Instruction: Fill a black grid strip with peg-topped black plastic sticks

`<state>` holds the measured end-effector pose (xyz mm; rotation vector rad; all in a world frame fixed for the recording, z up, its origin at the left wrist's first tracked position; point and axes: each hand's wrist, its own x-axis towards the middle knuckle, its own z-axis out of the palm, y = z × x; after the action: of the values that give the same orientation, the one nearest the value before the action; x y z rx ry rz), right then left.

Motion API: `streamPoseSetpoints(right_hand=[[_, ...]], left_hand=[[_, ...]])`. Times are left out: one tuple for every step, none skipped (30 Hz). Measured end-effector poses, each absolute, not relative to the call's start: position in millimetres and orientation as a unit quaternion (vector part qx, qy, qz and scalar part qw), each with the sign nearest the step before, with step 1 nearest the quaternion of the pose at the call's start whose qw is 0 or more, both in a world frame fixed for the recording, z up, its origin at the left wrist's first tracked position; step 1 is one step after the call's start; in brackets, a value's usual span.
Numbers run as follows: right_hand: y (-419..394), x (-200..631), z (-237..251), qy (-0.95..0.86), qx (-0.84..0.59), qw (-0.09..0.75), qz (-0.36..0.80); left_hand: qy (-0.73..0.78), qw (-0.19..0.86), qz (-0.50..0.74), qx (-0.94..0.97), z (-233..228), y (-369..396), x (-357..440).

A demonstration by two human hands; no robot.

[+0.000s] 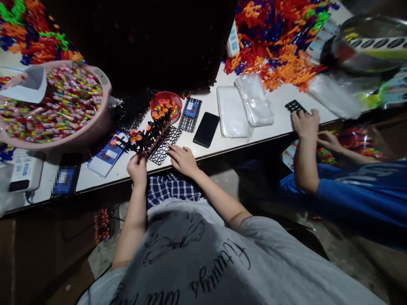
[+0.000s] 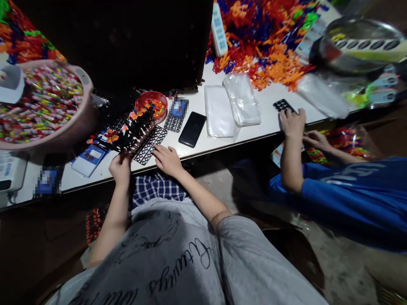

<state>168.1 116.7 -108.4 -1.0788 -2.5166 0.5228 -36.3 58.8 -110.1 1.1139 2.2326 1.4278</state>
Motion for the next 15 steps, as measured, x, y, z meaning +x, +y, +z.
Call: streamPoseSetpoints(right_hand=[[116.7, 168.1, -108.7, -0.888, -0.381, 0.178, 0.184], [116.6, 168.1, -108.9, -0.888, -0.381, 0.180, 0.184], [116.6, 168.0, -108.9, -0.888, -0.382, 0.181, 0.185], [116.5, 167.9, -108.9, -0.887, -0.382, 0.182, 0.185], [116.4, 167.7, -108.7, -0.886, -0.383, 0.183, 0.185], [116.3, 167.5, -108.5, -0.886, -0.384, 0.184, 0.186], [116.2, 167.3, -108.3, -0.885, -0.385, 0.184, 0.188], [116.2, 167.0, -108.0, -0.884, -0.385, 0.184, 0.190], [116.1, 166.8, -107.7, -0.884, -0.386, 0.183, 0.193], [116.1, 166.5, -107.4, -0.883, -0.387, 0.181, 0.195], [116.0, 166.3, -107.1, -0.883, -0.387, 0.180, 0.197], [115.9, 166.1, -106.9, -0.882, -0.388, 0.179, 0.197], [115.8, 165.9, -106.8, -0.882, -0.389, 0.179, 0.196], [115.6, 165.8, -106.8, -0.882, -0.390, 0.179, 0.195], [115.5, 165.6, -106.9, -0.882, -0.391, 0.178, 0.194]], left_hand=[[0.768, 0.131, 0.493, 0.386, -111.2, 59.2, -37.0], [0.768, 0.131, 0.493, 0.387, -112.0, 59.7, -37.6], [0.768, 0.132, 0.492, 0.388, -112.6, 60.1, -38.0], [0.769, 0.135, 0.490, 0.387, -112.9, 60.5, -38.1], [0.770, 0.140, 0.490, 0.384, -112.9, 60.8, -38.1], [0.770, 0.146, 0.491, 0.380, -112.7, 61.1, -37.9], [0.770, 0.151, 0.493, 0.376, -112.3, 61.3, -37.6], [0.770, 0.156, 0.494, 0.373, -111.8, 61.5, -37.3], [0.770, 0.160, 0.494, 0.370, -111.3, 61.6, -37.2], [0.771, 0.165, 0.493, 0.367, -111.0, 61.5, -37.2], [0.771, 0.169, 0.494, 0.365, -110.7, 61.2, -37.4], [0.770, 0.173, 0.495, 0.362, -110.7, 60.8, -37.9], [0.768, 0.178, 0.498, 0.361, -110.9, 60.1, -38.5], [0.767, 0.182, 0.499, 0.360, -111.1, 59.3, -39.0], [0.766, 0.185, 0.499, 0.360, -111.3, 58.5, -39.5]])
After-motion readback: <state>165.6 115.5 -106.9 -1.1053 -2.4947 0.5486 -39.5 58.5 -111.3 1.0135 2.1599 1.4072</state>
